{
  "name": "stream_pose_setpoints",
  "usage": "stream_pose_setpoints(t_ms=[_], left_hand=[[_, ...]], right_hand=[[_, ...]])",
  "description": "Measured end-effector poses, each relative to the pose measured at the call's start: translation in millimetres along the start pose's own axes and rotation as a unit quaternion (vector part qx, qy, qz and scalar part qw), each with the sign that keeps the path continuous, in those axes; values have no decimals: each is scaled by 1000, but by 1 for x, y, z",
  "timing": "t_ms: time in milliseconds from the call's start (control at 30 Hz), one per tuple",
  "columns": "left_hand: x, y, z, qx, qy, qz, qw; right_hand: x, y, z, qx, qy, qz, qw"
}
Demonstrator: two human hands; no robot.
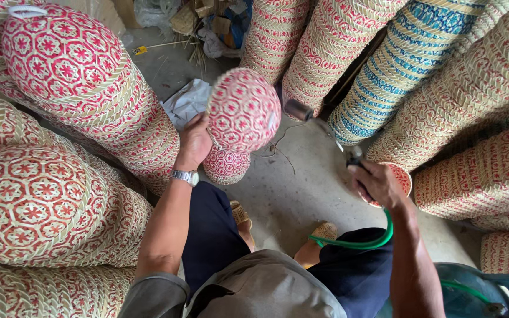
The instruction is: The person uses a handheld blowtorch to apply heat to the surface of woven baskets. They rotate each basket to treat different areas, then place it back into a stack. The process is repeated for multiple baskets.
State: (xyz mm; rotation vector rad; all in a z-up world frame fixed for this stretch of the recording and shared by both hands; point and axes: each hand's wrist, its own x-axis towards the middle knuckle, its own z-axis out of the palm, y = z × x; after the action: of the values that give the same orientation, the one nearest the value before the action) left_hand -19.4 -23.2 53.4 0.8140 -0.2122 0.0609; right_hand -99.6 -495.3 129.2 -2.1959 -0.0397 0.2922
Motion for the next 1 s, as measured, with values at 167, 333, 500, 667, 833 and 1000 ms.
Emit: stream_pose_setpoints(t_ms=[167, 333, 500, 667, 833, 1000], left_hand=[[2, -8, -4, -132, 94, 1, 987], [-1, -34, 0, 229, 156, 27, 960], [-13, -50, 22, 406, 51, 109, 906], [-25, -46, 29, 621, 9, 214, 754], [-34, -45, 24, 771, -8, 220, 598], [-37, -48, 15, 822, -75, 265, 499]], right_hand=[[-23, 15, 44, 50, -55, 40, 996], [-29, -10, 49, 22, -54, -7, 998], [-28, -40, 40, -8, -40, -52, 998], [-31, -52, 36, -57, -27, -50, 997], [-32, -49, 32, -43, 1, -45, 998], [-27, -46, 25, -56, 25, -50, 997]])
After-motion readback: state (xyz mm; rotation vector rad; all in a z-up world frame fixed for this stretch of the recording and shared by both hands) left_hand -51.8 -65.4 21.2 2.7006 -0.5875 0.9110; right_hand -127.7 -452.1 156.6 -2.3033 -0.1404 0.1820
